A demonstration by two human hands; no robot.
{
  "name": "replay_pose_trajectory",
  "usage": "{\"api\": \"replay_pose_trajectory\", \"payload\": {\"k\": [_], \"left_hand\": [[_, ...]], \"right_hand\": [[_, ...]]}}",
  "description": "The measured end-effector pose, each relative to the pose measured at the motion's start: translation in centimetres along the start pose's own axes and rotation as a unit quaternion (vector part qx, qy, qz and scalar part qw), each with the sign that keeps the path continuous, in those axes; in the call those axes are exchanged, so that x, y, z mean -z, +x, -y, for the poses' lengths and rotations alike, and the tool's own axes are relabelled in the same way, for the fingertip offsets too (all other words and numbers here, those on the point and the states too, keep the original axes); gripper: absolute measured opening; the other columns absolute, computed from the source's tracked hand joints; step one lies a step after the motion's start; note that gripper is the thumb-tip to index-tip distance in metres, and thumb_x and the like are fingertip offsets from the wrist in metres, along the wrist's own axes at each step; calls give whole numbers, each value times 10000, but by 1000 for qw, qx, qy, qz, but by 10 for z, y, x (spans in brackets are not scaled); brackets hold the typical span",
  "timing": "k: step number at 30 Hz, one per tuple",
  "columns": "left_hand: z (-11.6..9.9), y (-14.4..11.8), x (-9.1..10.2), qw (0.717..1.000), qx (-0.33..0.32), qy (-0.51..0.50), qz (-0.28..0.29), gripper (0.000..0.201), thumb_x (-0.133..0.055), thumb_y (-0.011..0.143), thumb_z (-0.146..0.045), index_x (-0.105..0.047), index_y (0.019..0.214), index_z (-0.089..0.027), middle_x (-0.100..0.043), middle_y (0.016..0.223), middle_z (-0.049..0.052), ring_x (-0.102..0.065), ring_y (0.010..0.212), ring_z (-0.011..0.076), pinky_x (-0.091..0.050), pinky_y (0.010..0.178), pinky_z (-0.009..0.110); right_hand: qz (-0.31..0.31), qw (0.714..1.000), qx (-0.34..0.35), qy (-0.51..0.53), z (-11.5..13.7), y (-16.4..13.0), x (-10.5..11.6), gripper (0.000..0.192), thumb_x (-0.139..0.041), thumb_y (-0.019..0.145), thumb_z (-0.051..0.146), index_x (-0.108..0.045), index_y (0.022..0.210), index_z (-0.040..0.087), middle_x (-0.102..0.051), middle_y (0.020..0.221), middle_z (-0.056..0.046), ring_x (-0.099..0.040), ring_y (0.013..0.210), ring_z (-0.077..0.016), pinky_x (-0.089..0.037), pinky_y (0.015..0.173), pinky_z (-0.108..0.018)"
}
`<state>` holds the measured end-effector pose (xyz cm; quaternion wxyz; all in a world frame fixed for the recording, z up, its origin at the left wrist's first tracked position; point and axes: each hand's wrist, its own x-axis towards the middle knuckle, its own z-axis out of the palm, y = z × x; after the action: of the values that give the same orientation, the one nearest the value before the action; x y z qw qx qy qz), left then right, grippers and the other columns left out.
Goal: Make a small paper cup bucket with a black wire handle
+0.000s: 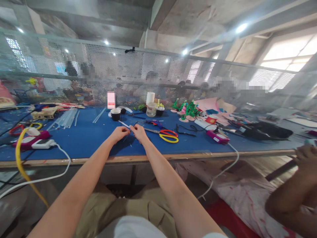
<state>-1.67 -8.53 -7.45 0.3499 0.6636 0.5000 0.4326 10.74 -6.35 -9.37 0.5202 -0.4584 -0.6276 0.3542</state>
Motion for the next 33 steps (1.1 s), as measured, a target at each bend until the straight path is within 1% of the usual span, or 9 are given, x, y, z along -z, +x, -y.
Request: {"api": "replay_pose_trajectory", "payload": {"k": [3, 7, 10, 13, 15, 18, 23, 33], "left_hand": [[2, 2, 0, 1000, -9, 4, -6, 193, -592, 502, -310, -581, 555, -125, -519, 508, -29, -421, 537, 109, -300, 542, 240], [2, 2, 0, 1000, -13, 3, -6, 196, -601, 496, -316, -568, 531, -126, -512, 495, -30, -416, 530, 107, -298, 535, 238], [0, 0, 0, 1000, -7, -5, -3, 204, -602, 499, -325, -558, 529, -128, -491, 480, -37, -381, 489, 87, -276, 496, 227], [-1, -1, 0, 1000, 4, -15, 1, 230, -582, 531, -360, -544, 540, -133, -424, 439, -56, -298, 418, 59, -218, 435, 219], [-2, -2, 0, 1000, 10, -19, 3, 245, -571, 544, -377, -532, 542, -135, -384, 420, -67, -253, 392, 49, -183, 412, 217], [-3, -2, 0, 1000, 9, -20, 5, 241, -580, 538, -369, -529, 537, -134, -385, 427, -66, -257, 395, 46, -181, 410, 214], [-3, -2, -1, 1000, 1, -13, 0, 208, -596, 529, -331, -536, 518, -132, -412, 440, -60, -284, 416, 51, -207, 429, 214], [-1, 0, 0, 1000, -9, -4, 4, 200, -596, 511, -317, -525, 494, -130, -410, 429, -65, -312, 457, 63, -221, 463, 216]], "right_hand": [[-9, 1000, 0, -7, 0, 1, 0, 314, -519, 668, 393, -372, 485, 183, -349, 414, 77, -337, 457, -71, -255, 445, -203], [-12, 1000, -6, -4, 1, 0, 1, 313, -541, 652, 382, -378, 475, 181, -349, 414, 75, -341, 462, -70, -256, 442, -203], [11, 1000, -17, 14, 4, -2, 1, 304, -531, 661, 394, -388, 497, 182, -370, 417, 73, -355, 430, -67, -274, 416, -198], [42, 998, -25, 40, 6, -4, 0, 258, -505, 683, 386, -426, 551, 180, -432, 455, 62, -391, 418, -68, -312, 400, -192], [49, 997, -29, 50, 8, -5, 0, 239, -504, 688, 365, -425, 558, 181, -439, 460, 60, -396, 413, -65, -327, 398, -188], [44, 997, -36, 51, 8, -5, 1, 249, -512, 686, 354, -400, 541, 185, -410, 429, 67, -375, 391, -62, -320, 387, -186], [33, 998, -39, 38, 8, -5, 1, 259, -521, 676, 367, -401, 533, 187, -370, 398, 78, -335, 377, -60, -285, 384, -192], [12, 999, -33, 23, 7, -5, 1, 279, -560, 616, 380, -409, 497, 179, -352, 421, 82, -344, 462, -70, -259, 443, -201]]}}
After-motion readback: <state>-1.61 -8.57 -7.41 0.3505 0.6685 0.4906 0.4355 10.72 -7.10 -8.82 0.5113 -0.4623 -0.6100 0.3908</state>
